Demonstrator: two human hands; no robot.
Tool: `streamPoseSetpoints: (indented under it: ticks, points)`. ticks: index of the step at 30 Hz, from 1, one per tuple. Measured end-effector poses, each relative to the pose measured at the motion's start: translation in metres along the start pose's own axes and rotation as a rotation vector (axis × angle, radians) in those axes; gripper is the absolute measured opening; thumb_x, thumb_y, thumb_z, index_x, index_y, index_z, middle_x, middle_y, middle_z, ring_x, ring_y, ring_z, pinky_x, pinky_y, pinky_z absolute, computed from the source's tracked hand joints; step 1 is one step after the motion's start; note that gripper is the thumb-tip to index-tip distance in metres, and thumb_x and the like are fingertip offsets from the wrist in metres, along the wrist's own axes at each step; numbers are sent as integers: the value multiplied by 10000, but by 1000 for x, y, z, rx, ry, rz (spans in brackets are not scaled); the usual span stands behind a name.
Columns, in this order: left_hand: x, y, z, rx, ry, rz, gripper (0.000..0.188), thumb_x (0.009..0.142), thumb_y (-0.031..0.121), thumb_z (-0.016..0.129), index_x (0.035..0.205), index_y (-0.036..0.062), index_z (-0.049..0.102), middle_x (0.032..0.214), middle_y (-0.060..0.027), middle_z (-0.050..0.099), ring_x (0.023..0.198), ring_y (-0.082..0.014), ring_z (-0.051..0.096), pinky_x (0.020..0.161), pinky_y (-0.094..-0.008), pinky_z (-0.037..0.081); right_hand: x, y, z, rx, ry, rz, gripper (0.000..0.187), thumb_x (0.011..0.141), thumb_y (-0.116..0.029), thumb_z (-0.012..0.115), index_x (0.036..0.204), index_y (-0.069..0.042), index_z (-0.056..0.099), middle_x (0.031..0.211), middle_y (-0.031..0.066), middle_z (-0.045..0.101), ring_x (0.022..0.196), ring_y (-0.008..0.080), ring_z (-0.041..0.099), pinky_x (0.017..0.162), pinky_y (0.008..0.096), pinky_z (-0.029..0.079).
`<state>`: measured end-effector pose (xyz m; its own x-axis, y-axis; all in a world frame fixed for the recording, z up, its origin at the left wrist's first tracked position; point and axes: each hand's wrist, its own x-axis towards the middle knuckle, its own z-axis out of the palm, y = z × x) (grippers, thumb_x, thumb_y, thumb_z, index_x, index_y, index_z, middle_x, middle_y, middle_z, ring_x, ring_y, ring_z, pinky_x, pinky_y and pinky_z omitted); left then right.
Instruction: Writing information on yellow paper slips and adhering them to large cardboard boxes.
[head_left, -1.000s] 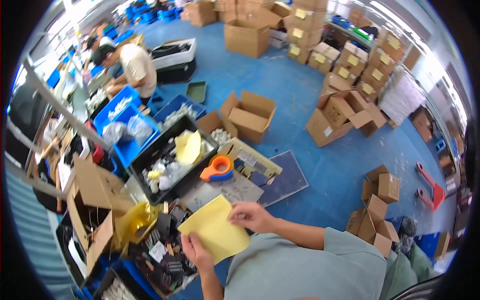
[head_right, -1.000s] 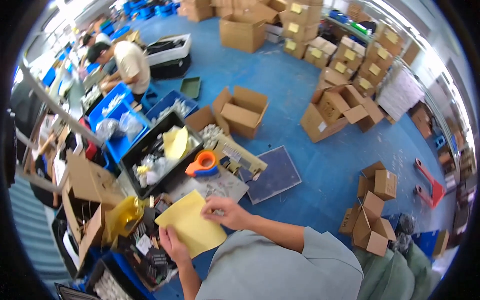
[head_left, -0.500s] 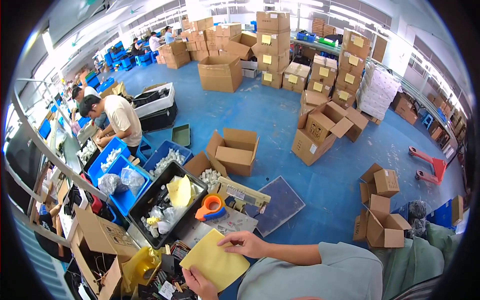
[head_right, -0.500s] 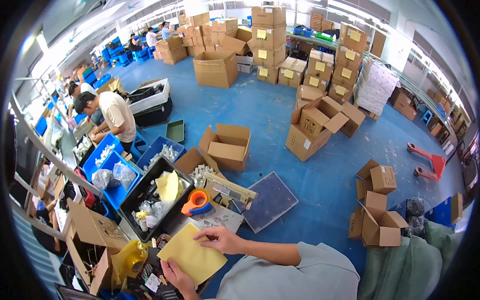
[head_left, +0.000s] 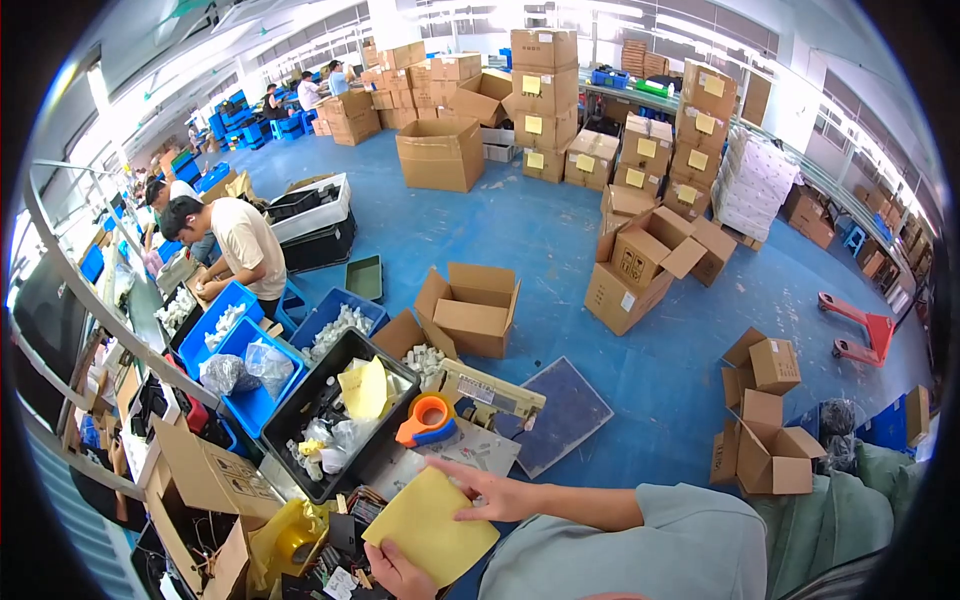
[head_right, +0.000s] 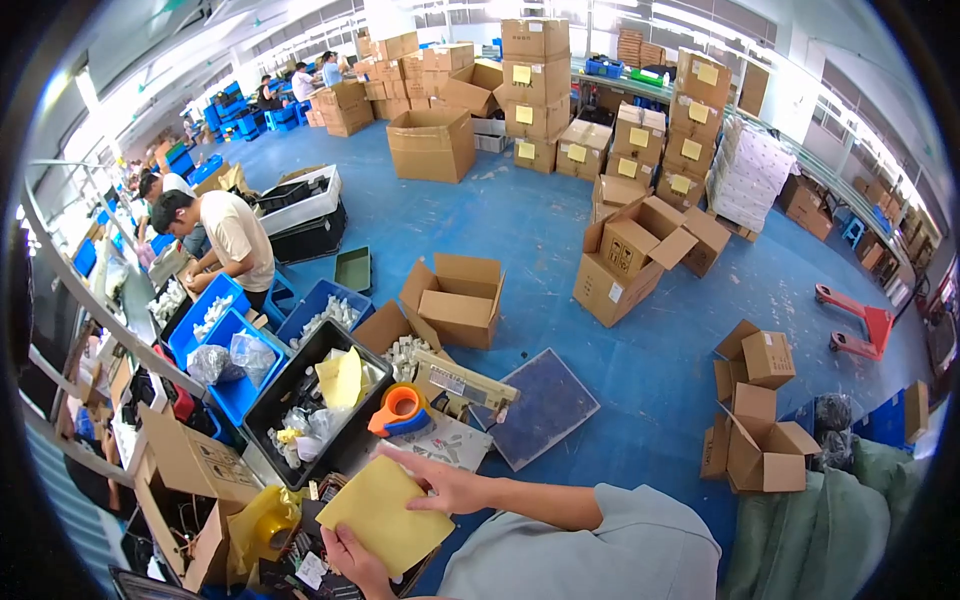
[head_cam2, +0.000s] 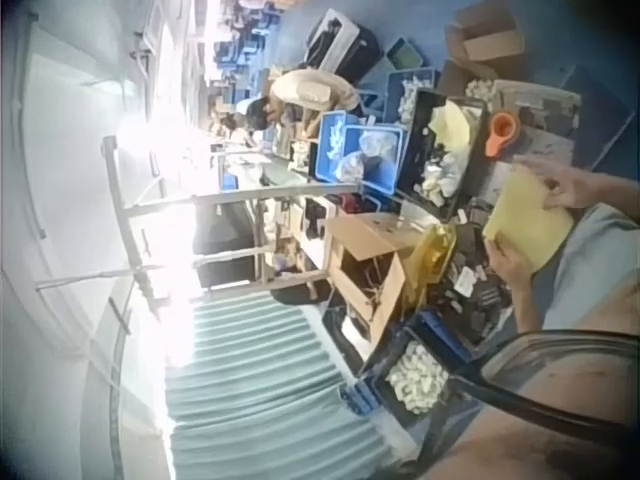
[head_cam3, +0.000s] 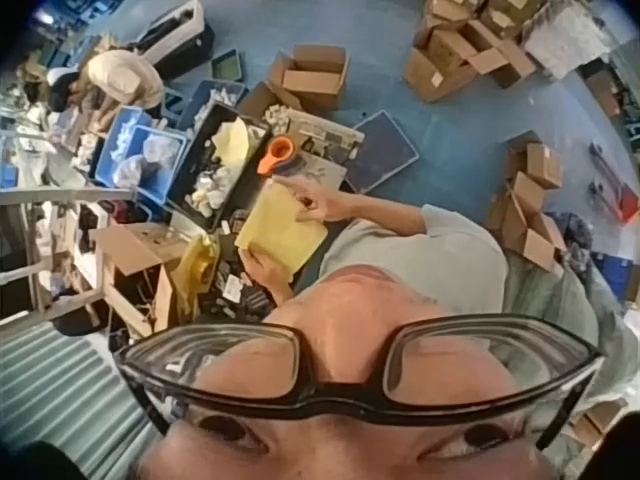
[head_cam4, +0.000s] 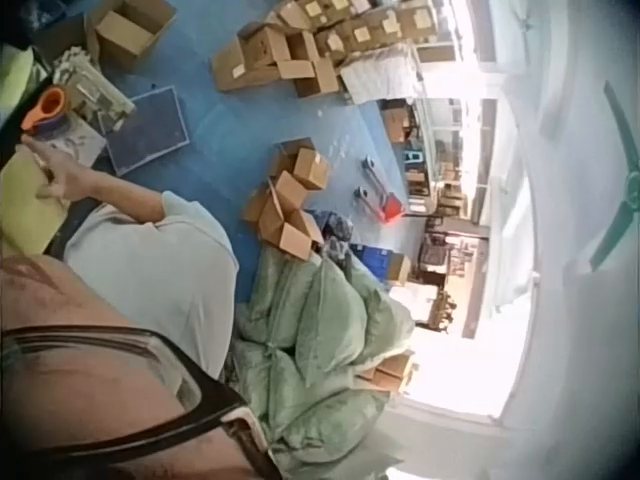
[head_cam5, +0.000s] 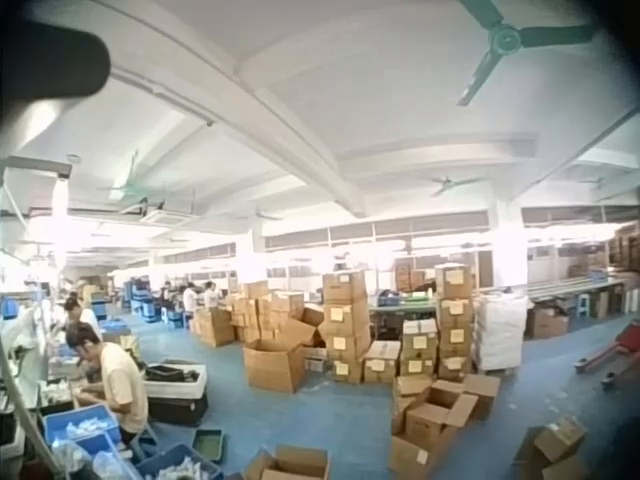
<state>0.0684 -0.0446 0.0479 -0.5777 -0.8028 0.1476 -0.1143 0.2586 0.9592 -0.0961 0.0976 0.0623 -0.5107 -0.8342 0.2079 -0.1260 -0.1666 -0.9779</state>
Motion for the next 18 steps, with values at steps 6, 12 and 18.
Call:
streamPoseSetpoints:
  ticks: [6, 12, 18]
  points:
    - [-4, 1, -4, 116, -34, -29, 266, 1045, 188, 393, 1123, -19, 540, 955, -111, 622, 782, -157, 566, 707, -273, 456, -3, -2, 1, 215, 27, 146, 529, 928, -87, 591, 1433, -100, 434, 1316, 66, 532, 776, 127, 476, 715, 240, 420]
    - [-2, 1, 1, 72, -6, 0, 259, 1043, 184, 392, 1111, -18, 540, 927, -109, 622, 751, -160, 562, 682, -279, 449, -4, 22, -4, 60, 26, 7, 325, 951, -85, 569, 1273, -65, 600, 1239, 67, 588, 768, 131, 488, 700, 242, 418]
    - [0, 0, -2, 139, -58, 15, 245, 1038, 160, 388, 1114, -14, 542, 920, -106, 624, 748, -160, 563, 684, -281, 450, -2, 19, -3, 25, 95, 46, 199, 936, -45, 579, 1095, -38, 699, 1030, 52, 663, 748, 126, 515, 679, 251, 420]
